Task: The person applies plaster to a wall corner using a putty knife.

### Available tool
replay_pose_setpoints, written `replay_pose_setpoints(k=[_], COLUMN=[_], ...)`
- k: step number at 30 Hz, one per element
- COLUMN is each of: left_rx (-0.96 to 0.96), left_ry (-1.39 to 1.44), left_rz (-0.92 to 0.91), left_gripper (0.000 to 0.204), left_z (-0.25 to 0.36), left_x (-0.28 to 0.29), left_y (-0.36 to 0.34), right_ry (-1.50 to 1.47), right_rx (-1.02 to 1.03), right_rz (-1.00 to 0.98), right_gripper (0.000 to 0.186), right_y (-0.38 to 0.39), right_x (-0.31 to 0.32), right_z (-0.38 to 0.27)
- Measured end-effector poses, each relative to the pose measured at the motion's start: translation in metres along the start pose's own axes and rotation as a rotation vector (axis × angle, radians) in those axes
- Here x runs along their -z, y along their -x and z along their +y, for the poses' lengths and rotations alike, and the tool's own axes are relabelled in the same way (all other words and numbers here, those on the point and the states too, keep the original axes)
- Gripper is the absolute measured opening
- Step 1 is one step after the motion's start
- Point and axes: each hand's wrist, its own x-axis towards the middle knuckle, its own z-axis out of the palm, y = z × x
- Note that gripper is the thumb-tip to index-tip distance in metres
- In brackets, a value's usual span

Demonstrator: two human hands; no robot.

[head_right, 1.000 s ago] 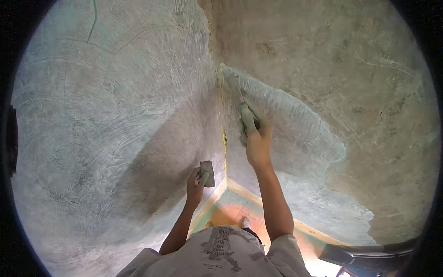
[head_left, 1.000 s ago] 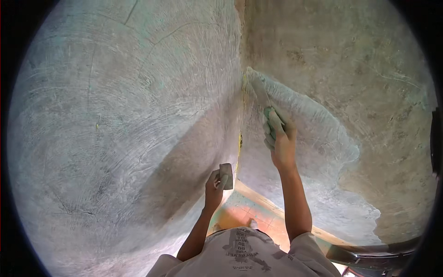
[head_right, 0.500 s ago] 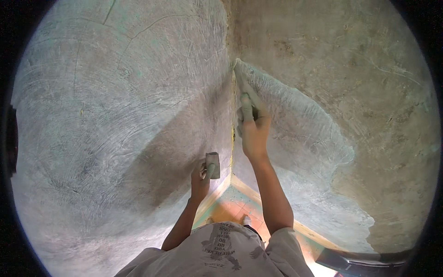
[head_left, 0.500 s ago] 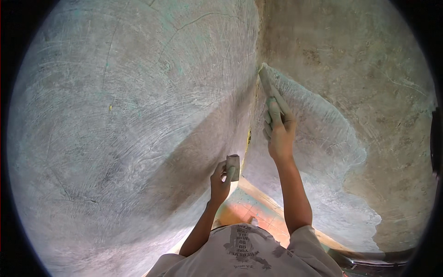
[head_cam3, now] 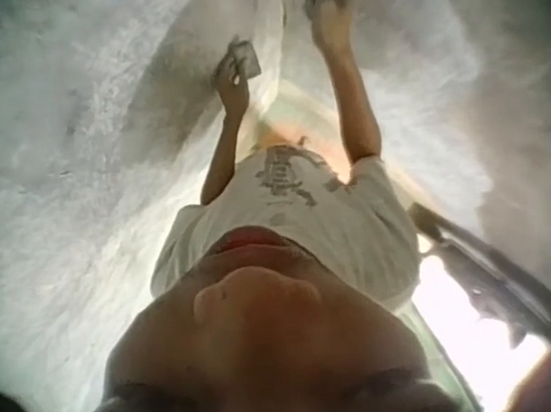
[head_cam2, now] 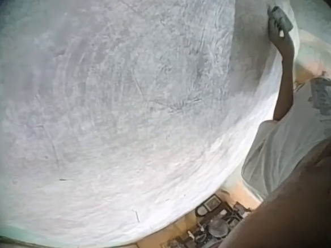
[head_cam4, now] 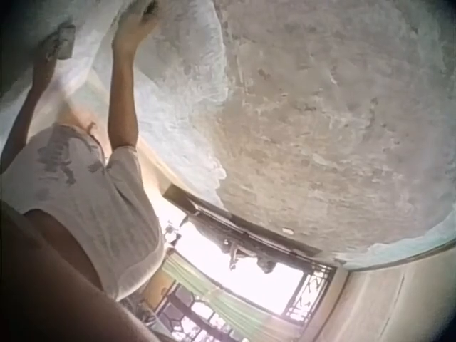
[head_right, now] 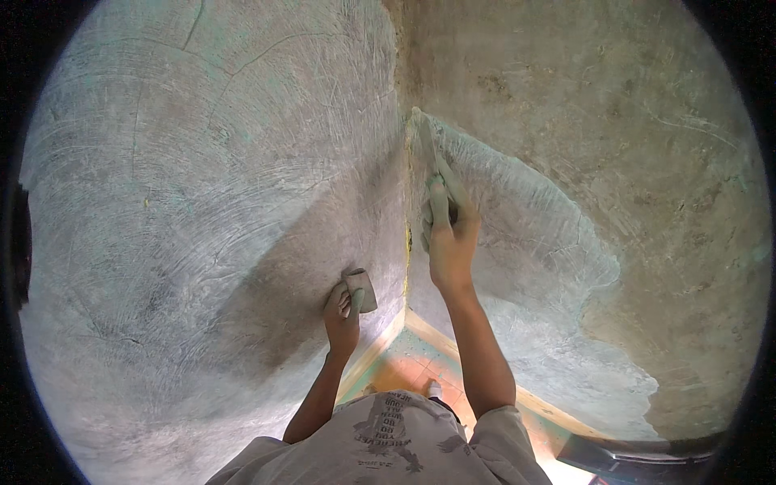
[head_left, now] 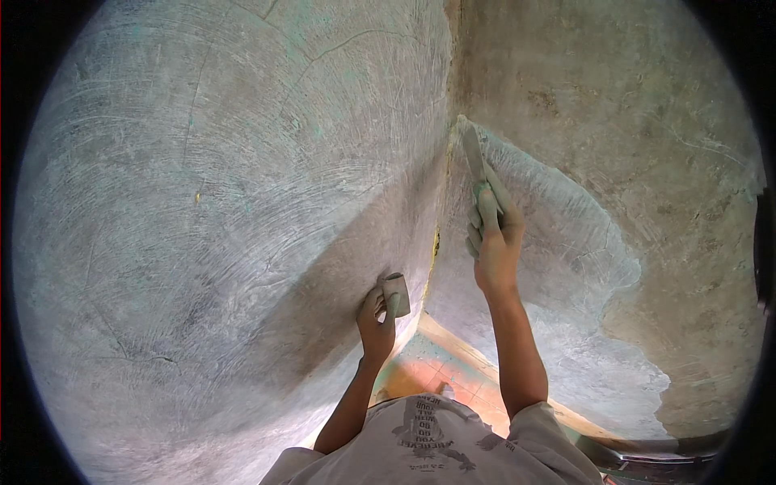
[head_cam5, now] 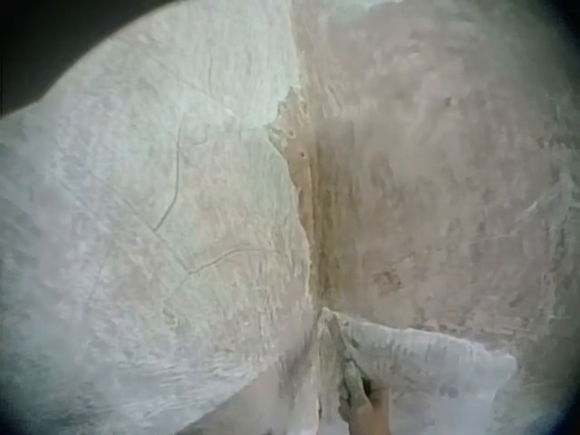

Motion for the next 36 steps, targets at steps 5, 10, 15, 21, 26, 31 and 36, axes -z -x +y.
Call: replay_pose_setpoints(k=[5, 10, 15, 21, 26, 31, 36], left_rx=[0.017, 0.023, 0.010, -0.077, -0.076, -0.029, -0.072], left_ry=[-0.001, -0.057, -0.065, -0.125, -0.116, -0.079, -0.158], left_rz=[-0.034, -0.068, -0.054, -0.028, -0.010, -0.063, -0.010], left_gripper=[0.026, 0.029, 0.029, 0.028, 0.031, 0.031, 0.029], left_z=[-0.001, 0.002, 0.003, -0.002, -0.013, -0.006, -0.011], left_x=[0.002, 0.009, 0.005, 0.010, 0.006, 0.009, 0.005], left_y=[0.001, -0.003, -0.001, -0.001, -0.001, 0.000, -0.001], right_ry=[-0.041, -0.145, -0.126, -0.057, -0.079, 0.043, 0.172], right_rx=[0.061, -0.011, 0.008, 0.014, 0.008, 0.003, 0.044], right_rz=[0.015, 0.040, -0.035, 0.010, -0.010, 0.025, 0.064], right_gripper=[0.044, 0.043, 0.043, 0.044, 0.042, 0.040, 0.041], right_y=[-0.003, 0.006, -0.010, -0.003, -0.016, 0.000, -0.004], right_x=[-0.018, -0.002, 0.001, 0.008, 0.001, 0.019, 0.012], right_z=[-0.003, 0.014, 0.010, 0.009, 0.004, 0.023, 0.023])
